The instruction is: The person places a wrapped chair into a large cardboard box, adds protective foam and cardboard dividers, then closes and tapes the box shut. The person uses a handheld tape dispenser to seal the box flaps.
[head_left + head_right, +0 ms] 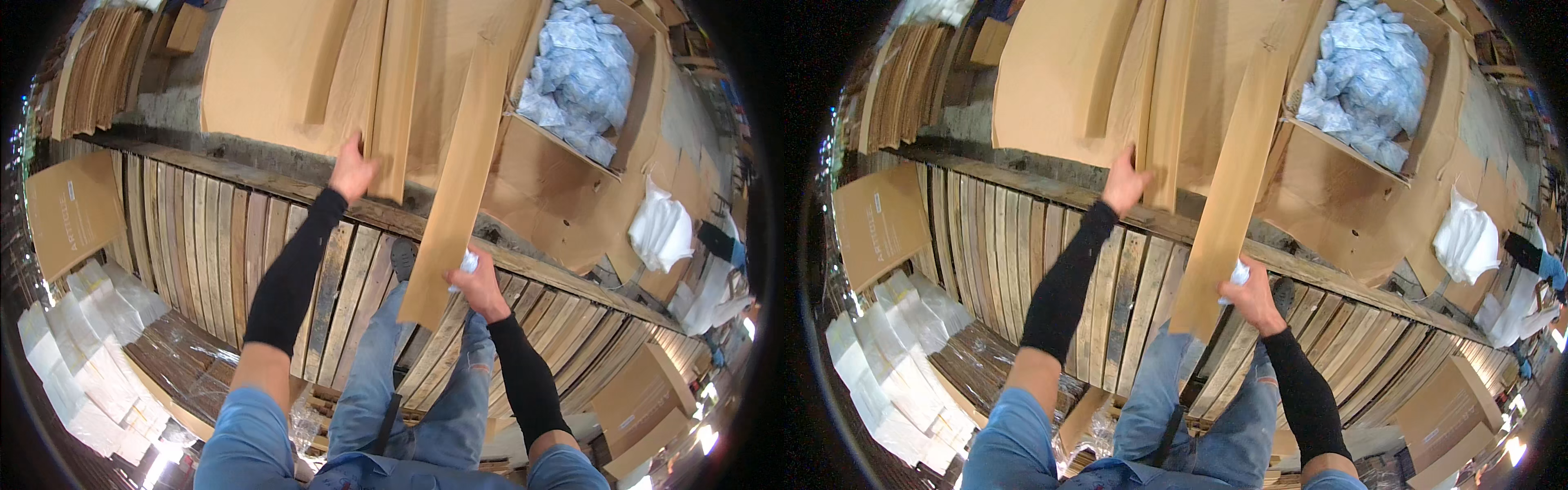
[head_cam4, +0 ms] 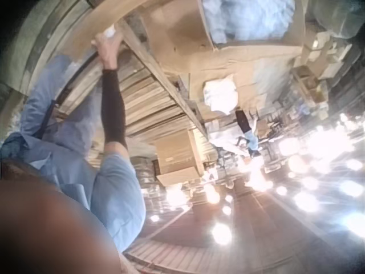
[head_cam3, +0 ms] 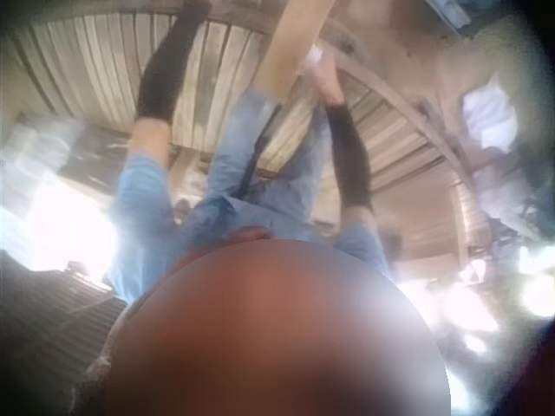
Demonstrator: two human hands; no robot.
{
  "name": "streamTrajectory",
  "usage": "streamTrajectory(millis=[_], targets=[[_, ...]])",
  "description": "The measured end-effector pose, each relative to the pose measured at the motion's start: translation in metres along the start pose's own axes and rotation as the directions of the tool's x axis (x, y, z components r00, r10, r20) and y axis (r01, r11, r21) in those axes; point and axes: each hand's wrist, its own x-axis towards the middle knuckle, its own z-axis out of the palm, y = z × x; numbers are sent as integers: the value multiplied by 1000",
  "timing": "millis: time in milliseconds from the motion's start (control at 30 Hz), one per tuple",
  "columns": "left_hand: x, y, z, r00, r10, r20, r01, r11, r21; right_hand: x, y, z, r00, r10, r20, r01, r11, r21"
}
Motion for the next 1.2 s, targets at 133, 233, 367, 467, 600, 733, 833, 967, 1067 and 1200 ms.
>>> streamTrajectory(millis=[133,233,367,467,600,733,833,967,1067,1200], targets=[[-109,9,6,987,-74,144,101,976,-194,-54,-47,7,998,-9,58,10,1000,-26],[-187,29,10,975,-190,113,200,977,-78,-84,-64,17,989,-135,61,134,991,12],[-281,47,18,951,-248,182,292,917,-273,-97,-78,31,969,-246,17,246,957,-151],[-314,107,14,972,-155,174,202,935,-291,-105,-80,35,923,-378,-73,352,906,-234],[-340,133,-3,985,-45,164,72,984,-163,-147,-98,40,883,-455,-115,417,873,-254],[-363,173,-15,981,87,174,-56,983,-176,-206,-117,43,924,-356,-139,351,935,-54],[-372,213,-24,934,327,144,-314,944,-101,-253,-134,33,858,-476,-193,476,878,-47],[-400,277,-32,855,459,242,-450,888,-97,-326,-139,-2,832,-519,-197,536,843,41],[-435,330,-36,776,532,339,-522,843,-127,-390,-140,-24,748,-633,-200,652,757,41],[-486,396,-5,569,639,518,-631,743,-222,-496,-115,-65,582,-743,-332,794,606,36]])
